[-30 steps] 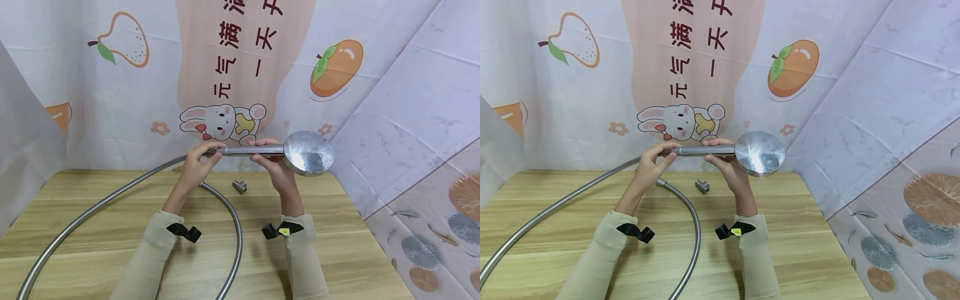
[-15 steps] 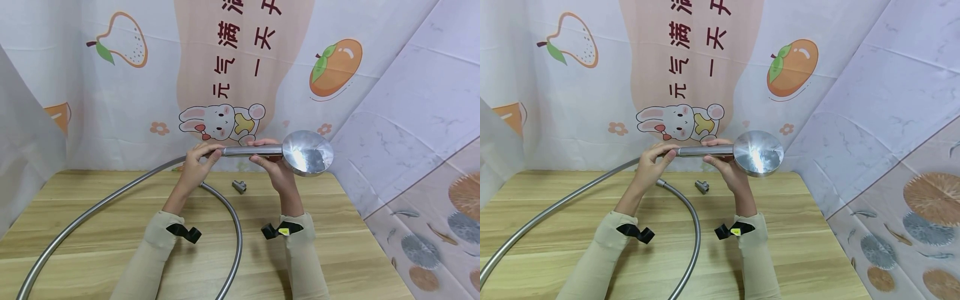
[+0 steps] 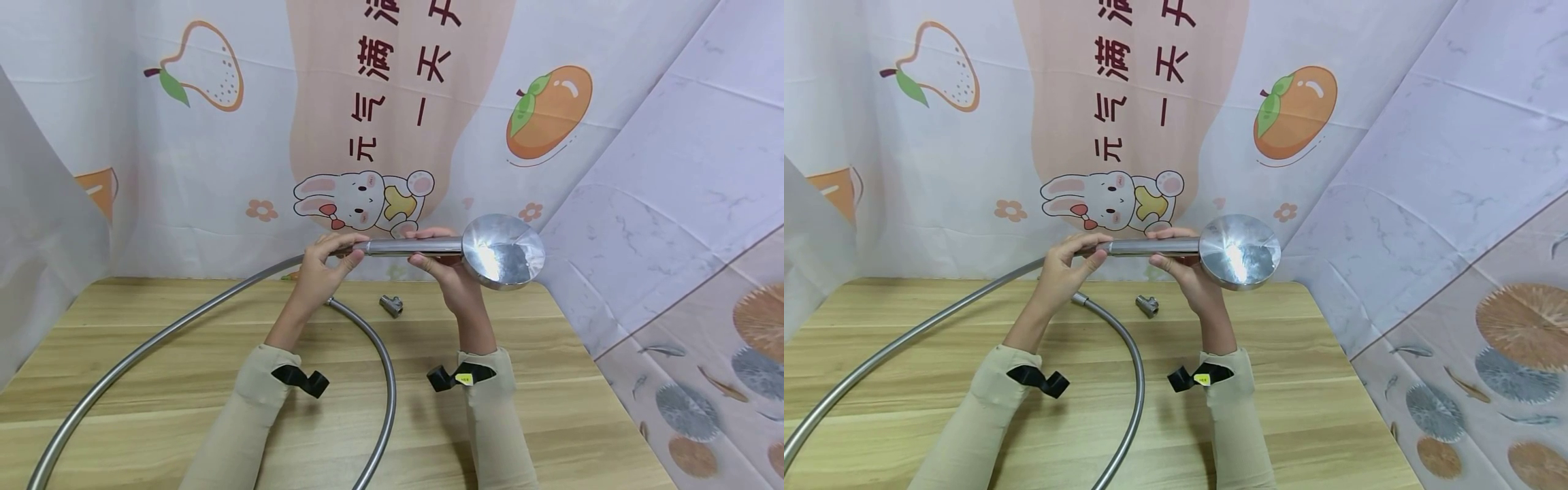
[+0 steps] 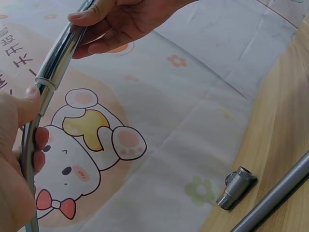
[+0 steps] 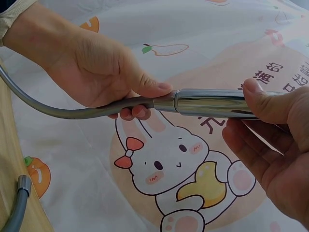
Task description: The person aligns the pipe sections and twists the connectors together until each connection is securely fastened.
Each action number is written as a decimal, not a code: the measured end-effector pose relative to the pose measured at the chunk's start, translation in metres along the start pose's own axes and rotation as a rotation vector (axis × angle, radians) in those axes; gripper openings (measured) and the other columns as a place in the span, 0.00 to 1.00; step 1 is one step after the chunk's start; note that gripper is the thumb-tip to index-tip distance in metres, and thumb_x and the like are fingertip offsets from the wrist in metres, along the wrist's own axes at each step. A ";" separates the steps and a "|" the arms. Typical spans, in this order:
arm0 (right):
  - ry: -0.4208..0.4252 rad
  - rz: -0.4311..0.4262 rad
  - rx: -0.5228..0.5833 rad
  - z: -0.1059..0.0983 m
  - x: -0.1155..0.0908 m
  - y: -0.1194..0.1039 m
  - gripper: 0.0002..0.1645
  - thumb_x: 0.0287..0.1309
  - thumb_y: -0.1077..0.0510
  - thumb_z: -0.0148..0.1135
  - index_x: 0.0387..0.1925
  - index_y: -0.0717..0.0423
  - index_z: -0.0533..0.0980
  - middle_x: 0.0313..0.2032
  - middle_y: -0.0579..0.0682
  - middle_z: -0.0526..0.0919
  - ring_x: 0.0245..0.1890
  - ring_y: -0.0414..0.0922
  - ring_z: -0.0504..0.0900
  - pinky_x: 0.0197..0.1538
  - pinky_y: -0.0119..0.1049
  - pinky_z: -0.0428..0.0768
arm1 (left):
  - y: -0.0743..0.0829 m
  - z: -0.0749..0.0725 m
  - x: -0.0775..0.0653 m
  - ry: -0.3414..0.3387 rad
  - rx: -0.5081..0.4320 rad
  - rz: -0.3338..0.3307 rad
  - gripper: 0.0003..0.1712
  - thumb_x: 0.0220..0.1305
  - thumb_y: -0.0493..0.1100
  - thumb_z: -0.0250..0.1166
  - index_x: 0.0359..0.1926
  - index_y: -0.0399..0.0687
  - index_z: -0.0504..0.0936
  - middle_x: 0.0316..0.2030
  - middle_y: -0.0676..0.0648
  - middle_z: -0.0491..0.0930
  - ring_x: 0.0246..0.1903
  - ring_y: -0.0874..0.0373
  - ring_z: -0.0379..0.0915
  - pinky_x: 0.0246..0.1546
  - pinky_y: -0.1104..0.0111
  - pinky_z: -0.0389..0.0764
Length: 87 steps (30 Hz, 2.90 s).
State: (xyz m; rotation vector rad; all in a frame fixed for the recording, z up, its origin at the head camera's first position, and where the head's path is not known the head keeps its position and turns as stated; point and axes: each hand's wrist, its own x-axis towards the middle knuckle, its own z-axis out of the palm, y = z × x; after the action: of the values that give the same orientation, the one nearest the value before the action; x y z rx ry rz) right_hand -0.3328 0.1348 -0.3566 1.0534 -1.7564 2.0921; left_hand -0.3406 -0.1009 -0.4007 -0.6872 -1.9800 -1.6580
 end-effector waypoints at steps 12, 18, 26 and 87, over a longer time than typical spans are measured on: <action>-0.040 -0.038 -0.026 0.000 0.000 0.000 0.17 0.55 0.63 0.73 0.48 0.57 0.81 0.49 0.47 0.89 0.57 0.46 0.85 0.61 0.39 0.81 | -0.001 0.003 0.000 -0.005 0.014 -0.092 0.11 0.74 0.35 0.60 0.50 0.38 0.87 0.41 0.41 0.84 0.41 0.64 0.67 0.52 0.69 0.65; -0.046 -0.039 -0.032 0.000 0.000 0.001 0.18 0.55 0.64 0.73 0.48 0.56 0.80 0.49 0.45 0.89 0.57 0.46 0.85 0.62 0.41 0.81 | -0.002 0.004 0.000 0.004 0.023 -0.100 0.09 0.71 0.30 0.61 0.47 0.30 0.86 0.39 0.36 0.83 0.39 0.66 0.67 0.51 0.69 0.64; -0.037 -0.038 -0.009 0.001 0.000 0.000 0.18 0.54 0.66 0.73 0.48 0.56 0.81 0.49 0.47 0.89 0.57 0.48 0.85 0.61 0.38 0.81 | -0.002 0.000 0.000 -0.012 -0.012 -0.096 0.11 0.70 0.35 0.65 0.51 0.42 0.87 0.45 0.43 0.85 0.45 0.66 0.72 0.49 0.75 0.73; 0.022 0.012 0.044 0.002 0.002 0.001 0.17 0.54 0.71 0.73 0.45 0.58 0.82 0.46 0.49 0.90 0.54 0.46 0.87 0.55 0.36 0.84 | 0.001 0.004 -0.001 0.022 0.021 -0.035 0.12 0.73 0.35 0.62 0.53 0.43 0.86 0.49 0.43 0.85 0.45 0.63 0.68 0.58 0.64 0.61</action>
State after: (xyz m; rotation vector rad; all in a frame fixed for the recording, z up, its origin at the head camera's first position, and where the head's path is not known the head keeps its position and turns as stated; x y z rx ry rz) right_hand -0.3344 0.1319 -0.3563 1.0299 -1.7174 2.1509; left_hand -0.3393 -0.0973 -0.4013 -0.6277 -2.0019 -1.6556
